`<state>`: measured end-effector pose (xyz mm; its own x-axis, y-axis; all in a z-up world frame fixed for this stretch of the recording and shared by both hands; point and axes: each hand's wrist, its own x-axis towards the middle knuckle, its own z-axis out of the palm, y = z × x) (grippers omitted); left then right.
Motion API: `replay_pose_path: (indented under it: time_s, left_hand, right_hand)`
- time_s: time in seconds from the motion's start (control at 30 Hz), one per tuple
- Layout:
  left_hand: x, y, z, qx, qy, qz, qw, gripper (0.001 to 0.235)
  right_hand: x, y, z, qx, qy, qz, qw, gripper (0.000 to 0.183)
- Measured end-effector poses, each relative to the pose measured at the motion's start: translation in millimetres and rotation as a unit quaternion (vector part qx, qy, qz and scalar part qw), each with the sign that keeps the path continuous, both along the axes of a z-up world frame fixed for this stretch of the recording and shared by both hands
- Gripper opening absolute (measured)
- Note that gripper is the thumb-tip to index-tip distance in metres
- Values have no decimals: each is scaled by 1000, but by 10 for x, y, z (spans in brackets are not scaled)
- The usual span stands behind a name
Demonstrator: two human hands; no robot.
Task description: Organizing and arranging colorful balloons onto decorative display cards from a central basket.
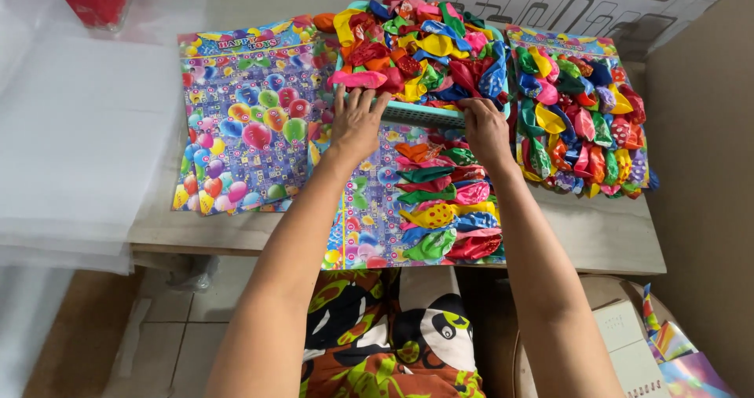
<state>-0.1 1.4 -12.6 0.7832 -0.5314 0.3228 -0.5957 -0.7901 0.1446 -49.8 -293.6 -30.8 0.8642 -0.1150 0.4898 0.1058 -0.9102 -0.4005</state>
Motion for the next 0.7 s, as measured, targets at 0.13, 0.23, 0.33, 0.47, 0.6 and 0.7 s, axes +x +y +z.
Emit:
replay_pose_path:
  time_s: [0.13, 0.23, 0.33, 0.47, 0.6, 0.7]
  left_hand:
    - [9, -10, 59, 6, 3, -2, 1000, 70]
    - [56, -63, 147, 21, 36, 12, 999, 71]
    - [137, -115, 198, 31, 85, 24, 996, 66]
    - [290, -177, 158, 53, 113, 29, 992, 63]
    - [404, -217, 100, 64, 128, 25, 989, 63]
    - [409, -230, 126, 76, 140, 25, 987, 61]
  right_hand:
    - [45, -17, -17, 13, 2, -9, 1000, 21]
    - [44, -19, -8, 32, 12, -14, 999, 21]
    - [66, -34, -12, 38, 8, 10, 999, 21]
    - [83, -41, -3, 45, 4, 18, 999, 22]
    - [94, -53, -22, 38, 3, 16, 999, 20]
    - [98, -41, -13, 43, -7, 21, 999, 20]
